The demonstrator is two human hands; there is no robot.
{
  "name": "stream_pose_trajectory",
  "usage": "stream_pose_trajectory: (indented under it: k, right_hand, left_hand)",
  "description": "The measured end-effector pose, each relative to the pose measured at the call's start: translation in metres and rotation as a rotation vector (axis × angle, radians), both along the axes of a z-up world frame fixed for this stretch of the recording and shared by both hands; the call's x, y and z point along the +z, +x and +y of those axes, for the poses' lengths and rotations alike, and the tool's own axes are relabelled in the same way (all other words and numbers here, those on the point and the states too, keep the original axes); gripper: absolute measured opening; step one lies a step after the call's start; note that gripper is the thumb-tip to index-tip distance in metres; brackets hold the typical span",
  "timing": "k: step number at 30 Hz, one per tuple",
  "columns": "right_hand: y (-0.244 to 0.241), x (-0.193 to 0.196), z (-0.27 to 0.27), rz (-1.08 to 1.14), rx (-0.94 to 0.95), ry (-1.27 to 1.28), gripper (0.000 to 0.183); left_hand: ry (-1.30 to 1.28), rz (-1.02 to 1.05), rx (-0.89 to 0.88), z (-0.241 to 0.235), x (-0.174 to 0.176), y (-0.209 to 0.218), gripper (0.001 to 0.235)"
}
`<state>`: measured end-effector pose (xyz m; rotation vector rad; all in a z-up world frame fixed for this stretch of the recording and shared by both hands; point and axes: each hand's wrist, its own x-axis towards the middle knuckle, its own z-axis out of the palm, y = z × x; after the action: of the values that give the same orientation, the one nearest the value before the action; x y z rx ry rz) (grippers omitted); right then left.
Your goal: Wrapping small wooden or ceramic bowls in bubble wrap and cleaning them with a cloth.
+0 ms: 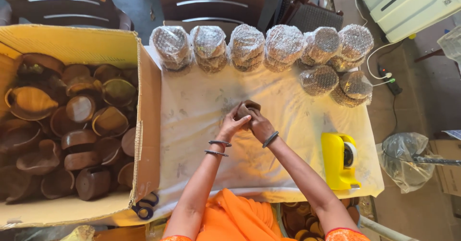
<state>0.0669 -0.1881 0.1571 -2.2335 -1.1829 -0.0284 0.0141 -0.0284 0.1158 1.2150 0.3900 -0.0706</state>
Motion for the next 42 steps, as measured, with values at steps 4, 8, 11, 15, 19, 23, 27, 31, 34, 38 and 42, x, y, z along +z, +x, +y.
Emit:
stream_pose_trajectory:
  k: [4,8,11,15,19,23,27,31,34,38,42]
  right_hand:
    - [-0.004,0.005,0.002,-0.319,-0.063,-0.108,0.042]
    - [-0.007,-0.036,0.009,-0.297,-0.182,-0.144,0.055]
    - [-0.012,-0.033,0.015,-0.09,-0.278,-0.227,0.066]
    - [-0.014,-0.042,0.015,0.388,-0.265,0.121,0.066]
    - [-0.04,-0.024,0.014,0.231,-0.153,0.272,0.07]
    - [-0.037,-0.034,0.005,-0.061,-0.154,-0.046,0.068]
    - [-0.031,-0.047,0.011,0.175,-0.305,0.096,0.059]
    - [-0.042,-0.069,0.008,0.738,-0.546,0.343,0.046]
    - [-0.044,-0.043,0.0,0.51,-0.44,0.261,0.051]
    - [-0.021,-0.016,-0.017,0.11,-0.317,0.113,0.052]
    - [-0.014,-0.024,-0.03,-0.156,-0.244,-0.081,0.042]
  left_hand:
    - [0.096,-0.071,-0.003,0.007,-0.001,0.007,0.082]
    - [0.241,-0.188,-0.003,0.008,0.003,0.004,0.076]
    - [0.485,-0.221,0.017,0.005,0.01,0.001,0.068]
    - [0.75,-0.198,0.032,0.008,0.013,0.003,0.057]
    - [0.781,-0.17,-0.007,0.006,0.027,0.0,0.05]
    - [0.81,-0.123,-0.067,0.007,0.032,0.009,0.049]
    - [0.828,-0.13,-0.161,-0.001,0.024,0.011,0.055]
    - [0.889,-0.246,-0.214,-0.012,0.013,0.006,0.06]
    - [0.935,-0.227,-0.291,-0.011,0.021,0.007,0.057]
    - [0.947,-0.21,-0.332,-0.004,0.028,0.016,0.055]
    - [0.917,-0.242,-0.336,-0.004,0.032,0.014,0.053]
